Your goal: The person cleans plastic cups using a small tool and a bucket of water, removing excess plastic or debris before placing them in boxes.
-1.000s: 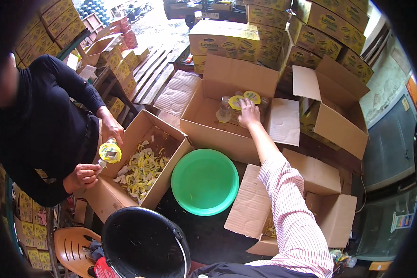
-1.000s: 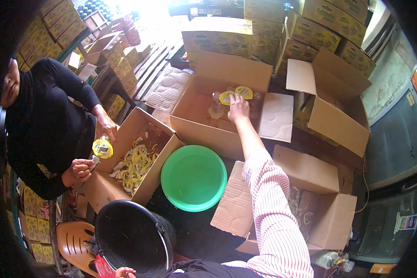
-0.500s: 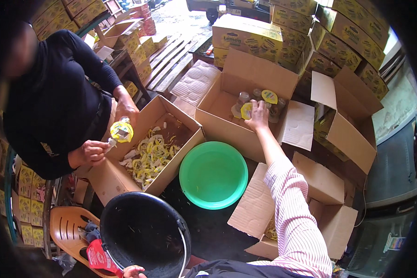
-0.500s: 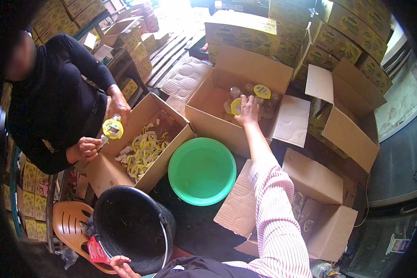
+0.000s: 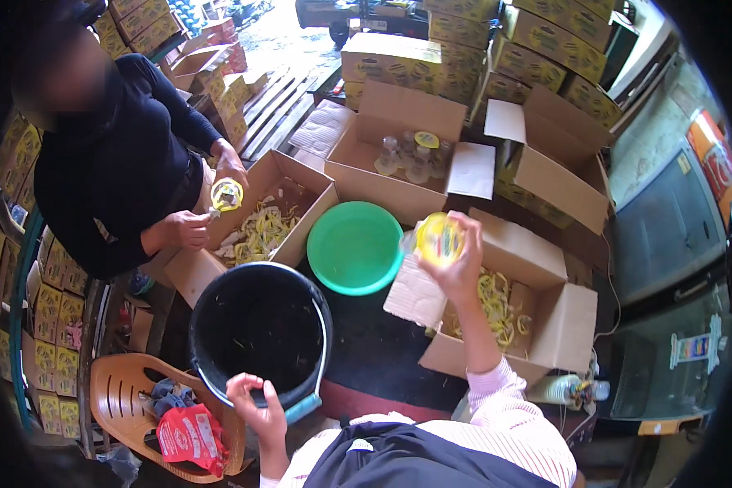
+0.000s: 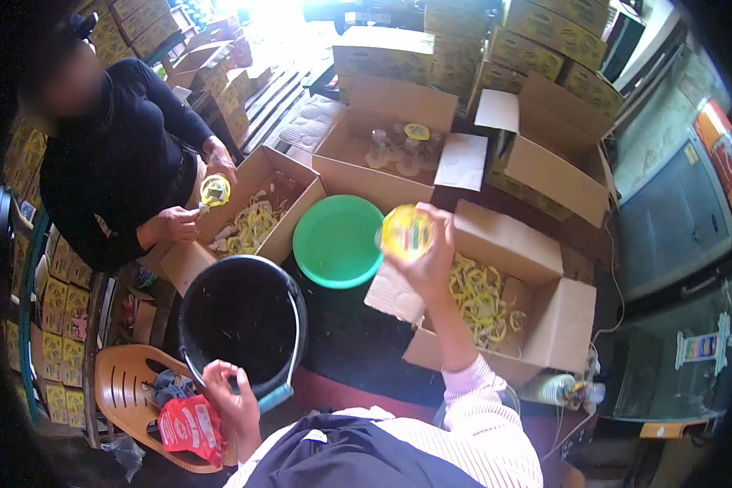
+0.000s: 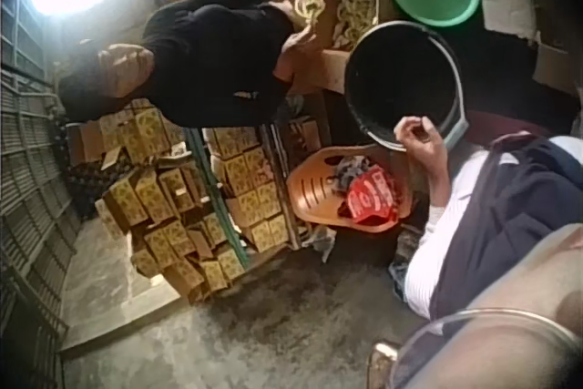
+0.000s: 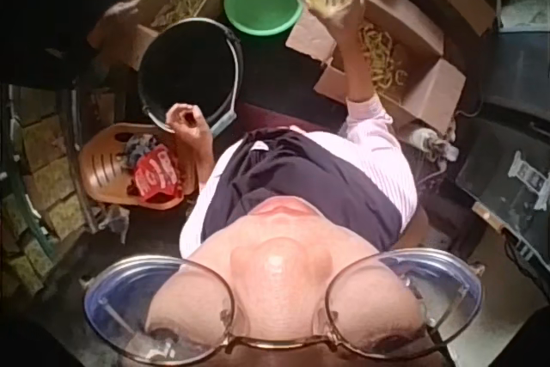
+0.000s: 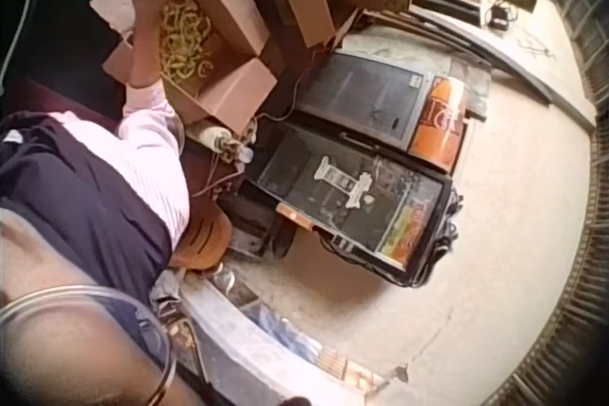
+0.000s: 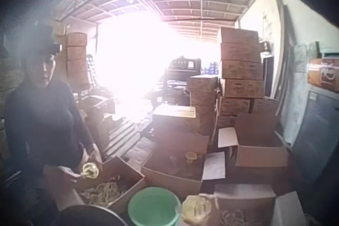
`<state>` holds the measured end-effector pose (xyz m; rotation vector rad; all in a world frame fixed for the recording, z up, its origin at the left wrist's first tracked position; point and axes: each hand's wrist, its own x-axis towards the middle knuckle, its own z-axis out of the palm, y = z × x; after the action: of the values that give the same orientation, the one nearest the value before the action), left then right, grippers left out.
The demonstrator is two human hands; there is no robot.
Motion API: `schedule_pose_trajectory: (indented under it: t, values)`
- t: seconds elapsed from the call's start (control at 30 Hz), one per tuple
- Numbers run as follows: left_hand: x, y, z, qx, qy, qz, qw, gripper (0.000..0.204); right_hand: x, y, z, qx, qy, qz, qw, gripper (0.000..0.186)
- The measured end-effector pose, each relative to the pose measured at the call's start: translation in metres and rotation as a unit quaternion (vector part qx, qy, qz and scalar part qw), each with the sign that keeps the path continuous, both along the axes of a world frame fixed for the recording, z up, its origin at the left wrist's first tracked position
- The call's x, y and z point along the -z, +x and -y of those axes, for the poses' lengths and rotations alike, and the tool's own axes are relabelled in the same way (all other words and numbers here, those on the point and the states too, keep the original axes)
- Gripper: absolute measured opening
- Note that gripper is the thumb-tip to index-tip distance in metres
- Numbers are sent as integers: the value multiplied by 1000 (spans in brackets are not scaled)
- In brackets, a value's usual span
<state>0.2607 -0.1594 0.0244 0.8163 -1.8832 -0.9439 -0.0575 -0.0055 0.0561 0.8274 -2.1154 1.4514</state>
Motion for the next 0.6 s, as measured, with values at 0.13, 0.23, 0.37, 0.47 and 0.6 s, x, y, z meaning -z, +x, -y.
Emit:
schedule_pose_trajectory:
  t: [0.13,0.23,0.37,0.47,0.6]
  values:
    - [-3,5,1,33,-1,-79,996,35,-3,101,-49,-108,8,180,978,64]
    - [-19,9,-9,89,-230,-30,969,41,-10,158,-80,-130,76,150,977,67]
    - [-38,-3,-74,384,-90,41,918,74,-14,211,-105,-135,73,148,977,67]
    - [-14,-3,-119,518,98,73,847,85,-18,240,-114,-148,43,165,974,66]
    - [8,10,-146,540,143,78,826,54,-19,269,-128,-152,34,157,975,67]
